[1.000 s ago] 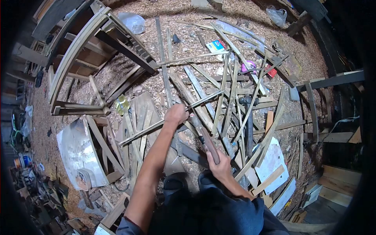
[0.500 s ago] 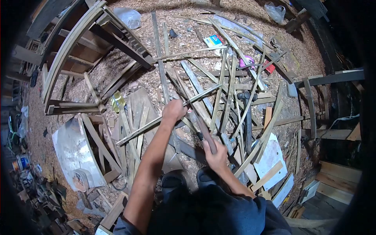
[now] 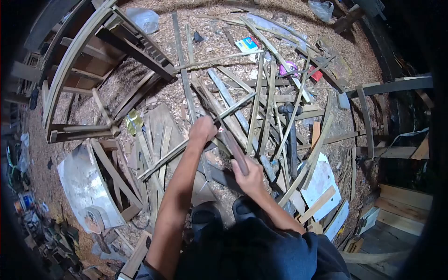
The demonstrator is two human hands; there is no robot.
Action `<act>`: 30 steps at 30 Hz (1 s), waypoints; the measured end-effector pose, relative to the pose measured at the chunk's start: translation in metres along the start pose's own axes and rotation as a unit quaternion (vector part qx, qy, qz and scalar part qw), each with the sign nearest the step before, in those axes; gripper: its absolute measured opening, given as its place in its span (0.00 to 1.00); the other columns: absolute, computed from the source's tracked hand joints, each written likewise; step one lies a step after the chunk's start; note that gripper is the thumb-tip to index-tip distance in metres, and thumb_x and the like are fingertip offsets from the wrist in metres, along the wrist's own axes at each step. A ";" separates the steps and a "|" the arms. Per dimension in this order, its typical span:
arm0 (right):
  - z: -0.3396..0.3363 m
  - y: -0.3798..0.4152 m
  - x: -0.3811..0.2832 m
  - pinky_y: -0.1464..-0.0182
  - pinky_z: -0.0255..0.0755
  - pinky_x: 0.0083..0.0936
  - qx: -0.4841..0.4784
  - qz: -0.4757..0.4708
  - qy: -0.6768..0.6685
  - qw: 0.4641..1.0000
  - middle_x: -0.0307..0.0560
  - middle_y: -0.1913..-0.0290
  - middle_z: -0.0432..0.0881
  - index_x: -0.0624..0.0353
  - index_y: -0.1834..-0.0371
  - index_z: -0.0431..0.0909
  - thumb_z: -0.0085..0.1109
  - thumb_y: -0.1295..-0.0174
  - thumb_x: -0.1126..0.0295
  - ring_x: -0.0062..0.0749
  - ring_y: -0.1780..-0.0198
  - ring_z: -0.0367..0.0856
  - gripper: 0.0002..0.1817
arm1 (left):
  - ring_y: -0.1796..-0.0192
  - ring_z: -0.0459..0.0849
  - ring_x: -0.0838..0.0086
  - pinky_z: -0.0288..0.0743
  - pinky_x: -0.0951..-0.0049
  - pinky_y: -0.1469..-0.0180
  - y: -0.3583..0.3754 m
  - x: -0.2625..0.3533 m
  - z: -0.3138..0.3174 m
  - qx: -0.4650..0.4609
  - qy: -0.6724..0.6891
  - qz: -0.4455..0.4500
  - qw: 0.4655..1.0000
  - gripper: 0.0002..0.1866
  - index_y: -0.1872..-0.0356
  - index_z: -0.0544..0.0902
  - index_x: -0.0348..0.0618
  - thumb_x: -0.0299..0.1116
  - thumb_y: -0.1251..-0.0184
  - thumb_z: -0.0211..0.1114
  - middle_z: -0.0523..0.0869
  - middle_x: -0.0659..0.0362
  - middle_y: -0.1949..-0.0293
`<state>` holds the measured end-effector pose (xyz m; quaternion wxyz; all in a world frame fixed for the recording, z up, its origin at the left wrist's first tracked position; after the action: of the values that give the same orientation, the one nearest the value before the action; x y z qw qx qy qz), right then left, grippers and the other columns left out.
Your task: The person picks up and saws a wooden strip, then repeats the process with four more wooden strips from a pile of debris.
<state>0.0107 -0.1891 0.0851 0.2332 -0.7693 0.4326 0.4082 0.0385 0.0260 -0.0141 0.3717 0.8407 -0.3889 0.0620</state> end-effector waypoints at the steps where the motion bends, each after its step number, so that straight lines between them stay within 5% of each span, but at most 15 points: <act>1: -0.010 0.013 0.000 0.74 0.70 0.27 -0.014 0.023 -0.025 0.999 0.51 0.81 0.77 0.67 0.64 0.81 0.60 0.39 0.70 0.27 0.79 0.78 0.09 | 0.50 0.82 0.48 0.75 0.55 0.46 0.003 -0.002 0.002 -0.005 0.000 -0.004 1.000 0.16 0.60 0.84 0.32 0.33 0.45 0.61 0.83 0.38 0.55; 5: -0.034 0.046 0.003 0.74 0.69 0.26 0.020 -0.005 -0.045 0.999 0.49 0.82 0.75 0.68 0.65 0.80 0.60 0.39 0.70 0.25 0.79 0.76 0.10 | 0.50 0.82 0.48 0.75 0.55 0.46 0.007 0.003 -0.007 -0.019 0.009 -0.012 1.000 0.16 0.61 0.84 0.31 0.34 0.46 0.61 0.83 0.38 0.55; 7: -0.021 0.023 0.001 0.74 0.67 0.27 -0.021 0.062 -0.050 0.997 0.48 0.83 0.73 0.66 0.65 0.80 0.60 0.38 0.68 0.26 0.81 0.73 0.10 | 0.50 0.82 0.48 0.75 0.55 0.46 0.004 0.004 -0.004 0.002 0.004 -0.007 1.000 0.17 0.61 0.84 0.30 0.35 0.47 0.61 0.83 0.37 0.55; 12: -0.010 -0.003 0.005 0.74 0.67 0.27 -0.064 0.044 -0.012 0.997 0.50 0.80 0.75 0.65 0.63 0.81 0.60 0.38 0.68 0.25 0.79 0.73 0.10 | 0.50 0.82 0.48 0.75 0.56 0.45 -0.007 -0.004 0.001 -0.017 0.009 0.004 1.000 0.16 0.63 0.84 0.30 0.34 0.47 0.61 0.83 0.38 0.57; 14: -0.040 0.036 -0.001 0.69 0.75 0.29 -0.058 0.057 -0.016 0.997 0.61 0.72 0.81 0.62 0.52 0.82 0.61 0.38 0.66 0.45 0.71 0.86 0.15 | 0.50 0.82 0.48 0.76 0.56 0.46 -0.007 -0.002 -0.002 -0.002 0.007 0.011 1.000 0.16 0.63 0.84 0.30 0.35 0.47 0.61 0.83 0.38 0.57; 15: -0.046 0.048 0.006 0.66 0.76 0.27 -0.022 0.023 -0.058 0.998 0.61 0.70 0.82 0.61 0.48 0.81 0.61 0.39 0.67 0.43 0.69 0.86 0.17 | 0.50 0.82 0.48 0.76 0.55 0.46 -0.006 -0.003 0.000 0.009 0.006 0.013 1.000 0.17 0.63 0.84 0.30 0.35 0.46 0.61 0.83 0.38 0.57; 19: -0.013 -0.019 0.004 0.74 0.70 0.34 -0.073 0.071 -0.051 0.993 0.59 0.78 0.77 0.65 0.64 0.81 0.60 0.37 0.63 0.48 0.79 0.78 0.13 | 0.51 0.82 0.48 0.76 0.55 0.47 0.008 0.005 0.000 0.014 0.014 -0.002 1.000 0.17 0.62 0.84 0.31 0.37 0.45 0.62 0.83 0.37 0.57; 21: 0.012 -0.047 0.006 0.73 0.70 0.35 -0.085 0.079 -0.022 0.993 0.62 0.79 0.75 0.65 0.60 0.81 0.60 0.37 0.62 0.52 0.78 0.78 0.15 | 0.51 0.82 0.48 0.76 0.54 0.47 -0.007 -0.006 0.009 0.001 0.006 0.013 1.000 0.18 0.61 0.84 0.31 0.38 0.45 0.62 0.83 0.36 0.57; 23: 0.000 -0.018 0.007 0.74 0.67 0.28 -0.062 0.058 -0.038 0.996 0.50 0.82 0.75 0.66 0.67 0.80 0.59 0.37 0.66 0.23 0.79 0.71 0.12 | 0.54 0.82 0.44 0.77 0.55 0.50 -0.006 -0.012 0.007 0.024 0.008 0.034 0.999 0.19 0.64 0.82 0.26 0.38 0.45 0.62 0.82 0.33 0.61; 25: -0.028 0.025 0.001 0.71 0.71 0.25 0.032 0.011 -0.058 0.998 0.49 0.79 0.79 0.64 0.61 0.83 0.58 0.37 0.68 0.25 0.76 0.78 0.10 | 0.54 0.82 0.44 0.77 0.55 0.51 -0.008 -0.007 0.001 0.002 0.017 0.044 0.999 0.19 0.64 0.82 0.25 0.38 0.45 0.61 0.82 0.32 0.62; 28: -0.038 0.027 0.007 0.68 0.73 0.23 -0.005 0.022 -0.053 0.998 0.48 0.77 0.82 0.63 0.57 0.84 0.57 0.37 0.70 0.26 0.72 0.82 0.11 | 0.53 0.83 0.46 0.76 0.54 0.48 -0.004 -0.007 0.003 0.020 0.016 0.017 1.000 0.18 0.63 0.84 0.29 0.37 0.47 0.62 0.83 0.35 0.59; 29: -0.026 0.011 0.011 0.71 0.73 0.33 -0.054 0.073 -0.049 0.995 0.57 0.74 0.81 0.63 0.60 0.83 0.61 0.39 0.65 0.48 0.73 0.83 0.12 | 0.54 0.83 0.46 0.76 0.53 0.49 -0.001 -0.004 0.008 0.031 0.014 0.023 0.999 0.18 0.63 0.84 0.29 0.37 0.47 0.62 0.83 0.35 0.60; 30: -0.006 -0.019 0.017 0.72 0.72 0.33 -0.075 0.074 -0.050 0.993 0.58 0.77 0.79 0.64 0.65 0.82 0.60 0.39 0.64 0.49 0.75 0.81 0.12 | 0.55 0.84 0.46 0.76 0.52 0.50 -0.009 -0.011 0.016 0.030 0.033 0.024 0.999 0.18 0.65 0.84 0.29 0.39 0.47 0.63 0.83 0.35 0.62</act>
<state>0.0341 -0.1914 0.0743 0.1652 -0.7290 0.4448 0.4934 0.0345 0.0255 -0.0349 0.3575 0.8395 -0.3941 0.1099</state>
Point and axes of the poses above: each hand's wrist, its own y-axis away from the middle knuckle, its own z-axis out of the palm, x = y × z, the point moved 4 cm from there along -y, towards the middle knuckle
